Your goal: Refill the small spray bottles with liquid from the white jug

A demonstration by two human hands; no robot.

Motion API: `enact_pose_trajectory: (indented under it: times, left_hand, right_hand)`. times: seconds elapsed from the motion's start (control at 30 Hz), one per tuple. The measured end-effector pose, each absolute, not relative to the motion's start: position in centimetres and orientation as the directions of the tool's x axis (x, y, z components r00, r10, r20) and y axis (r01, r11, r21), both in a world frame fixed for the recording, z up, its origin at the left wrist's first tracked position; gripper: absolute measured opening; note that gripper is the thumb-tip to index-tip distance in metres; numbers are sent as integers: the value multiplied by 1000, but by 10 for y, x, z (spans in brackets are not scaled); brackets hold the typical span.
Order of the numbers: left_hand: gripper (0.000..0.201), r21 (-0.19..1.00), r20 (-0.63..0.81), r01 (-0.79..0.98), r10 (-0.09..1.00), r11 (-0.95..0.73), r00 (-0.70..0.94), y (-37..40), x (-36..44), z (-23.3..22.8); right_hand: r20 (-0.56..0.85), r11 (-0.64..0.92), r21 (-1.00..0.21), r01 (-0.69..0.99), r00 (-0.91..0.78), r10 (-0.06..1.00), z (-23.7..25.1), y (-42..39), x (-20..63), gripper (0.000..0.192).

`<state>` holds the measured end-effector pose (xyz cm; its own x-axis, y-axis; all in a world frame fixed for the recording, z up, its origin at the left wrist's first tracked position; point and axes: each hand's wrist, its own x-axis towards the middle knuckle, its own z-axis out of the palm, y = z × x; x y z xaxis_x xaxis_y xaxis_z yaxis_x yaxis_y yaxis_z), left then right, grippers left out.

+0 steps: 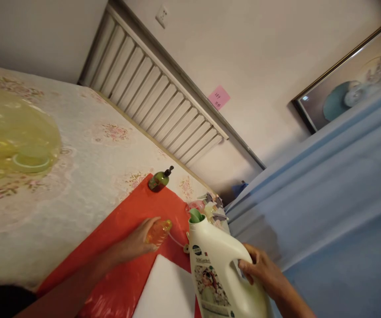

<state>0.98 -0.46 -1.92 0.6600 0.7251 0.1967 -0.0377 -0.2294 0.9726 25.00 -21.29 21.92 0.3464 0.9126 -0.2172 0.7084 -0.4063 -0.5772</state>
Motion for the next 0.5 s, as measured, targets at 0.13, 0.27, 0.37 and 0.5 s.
enact_pose_trajectory:
  times: [0.13,0.27,0.37,0.5]
  left_hand:
    - [74,968,198,-22,706,-249,681,-4,10,-18]
    - [72,962,212,-19,704,-272,678,-2,11,-18]
    - [72,963,202,-6,708,-269,677,-2,12,-19]
    - [73,961,213,-8,722,-277,658,-3,14,-22]
  right_hand:
    - [-208,-328,-696,639,258,943,220,-215,248,60]
    - [-221,-306,-766,566,214,951,221,-217,249,55]
    - [-258,-329,-783,528,206,944,223,-216,250,55]
    - [-289,-338,-776,532,177,941,226,-214,250,52]
